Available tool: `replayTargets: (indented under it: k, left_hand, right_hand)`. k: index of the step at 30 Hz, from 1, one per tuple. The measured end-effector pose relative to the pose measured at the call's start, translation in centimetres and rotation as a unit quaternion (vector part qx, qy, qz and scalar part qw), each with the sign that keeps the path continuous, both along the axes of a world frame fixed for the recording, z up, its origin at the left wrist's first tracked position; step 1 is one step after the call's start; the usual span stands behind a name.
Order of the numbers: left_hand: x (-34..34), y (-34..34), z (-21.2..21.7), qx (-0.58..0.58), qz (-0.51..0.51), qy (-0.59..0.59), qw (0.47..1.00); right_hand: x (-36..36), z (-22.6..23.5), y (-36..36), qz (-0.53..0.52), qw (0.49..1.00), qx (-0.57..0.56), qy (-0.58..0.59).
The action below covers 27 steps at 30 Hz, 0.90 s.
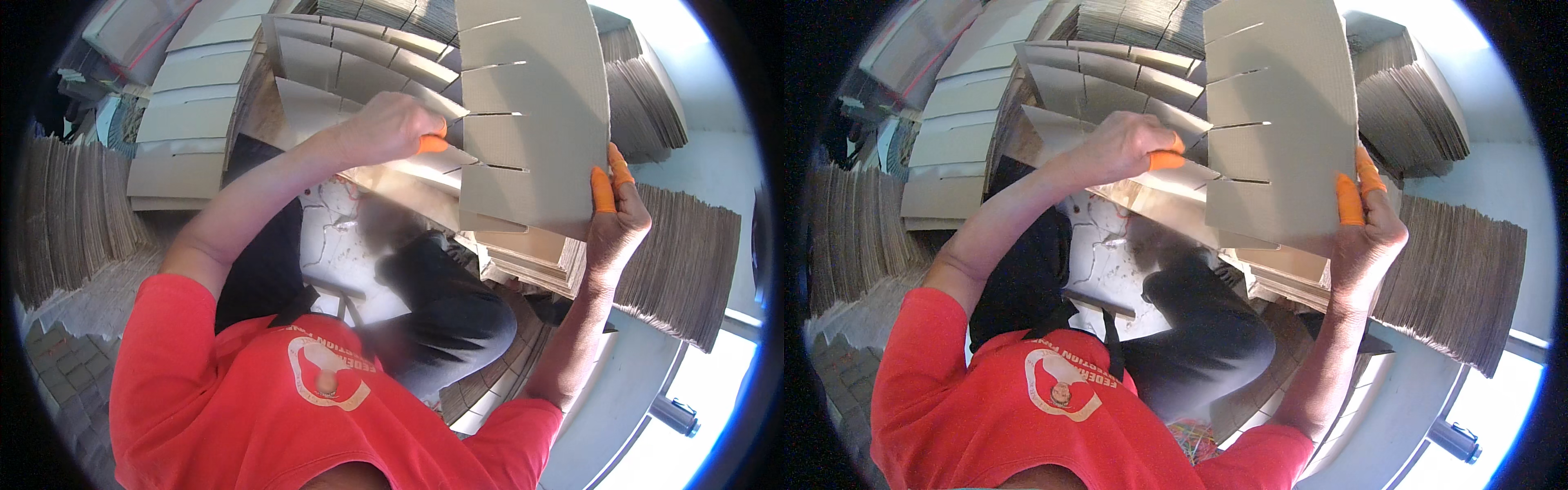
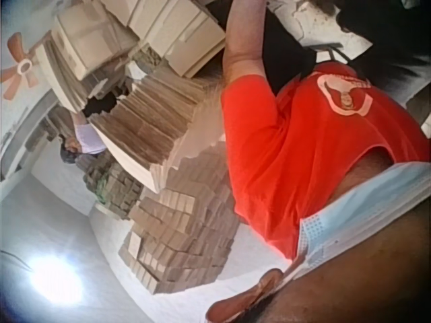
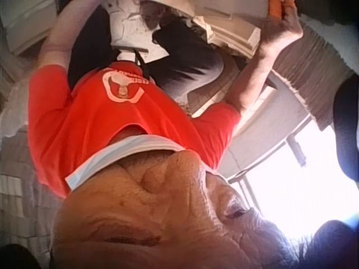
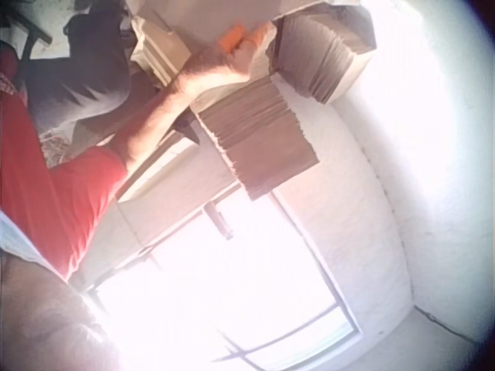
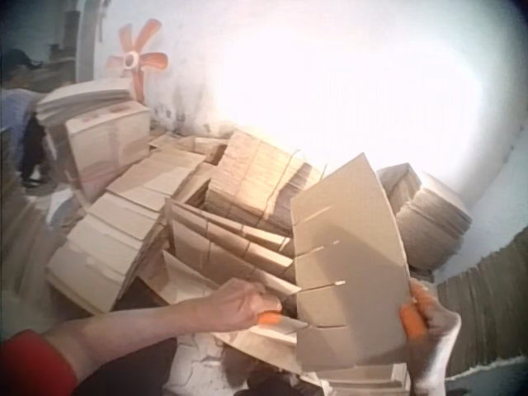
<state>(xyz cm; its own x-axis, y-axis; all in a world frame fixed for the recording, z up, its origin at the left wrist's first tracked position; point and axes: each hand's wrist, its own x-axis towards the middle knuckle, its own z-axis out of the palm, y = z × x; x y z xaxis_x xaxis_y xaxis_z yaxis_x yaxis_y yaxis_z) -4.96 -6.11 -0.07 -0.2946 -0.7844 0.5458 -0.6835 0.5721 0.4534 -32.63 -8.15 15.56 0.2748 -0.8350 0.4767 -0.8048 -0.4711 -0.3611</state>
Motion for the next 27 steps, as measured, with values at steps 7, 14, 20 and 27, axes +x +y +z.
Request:
replayTargets:
  k: [7,14,20,27]
  left_hand:
    - [2.7,-3.0,1.1,-0.021,0.115,-0.082,0.990]
    - [3.0,-3.4,2.4,0.067,0.088,-0.070,0.991]
    - [6.2,-10.6,4.6,0.089,0.190,-0.110,0.972]
    - [7.2,-14.2,1.3,0.060,0.177,-0.170,0.968]
  right_hand:
    - [0.0,-0.6,-0.4,0.036,0.999,0.025,0.009]
    - [0.1,-1.2,-0.7,0.058,0.997,0.029,0.039]
    - [0.1,-1.2,0.5,0.050,0.997,0.038,0.041]
    - [0.6,-0.2,0.9,0.086,0.995,0.047,-0.021]
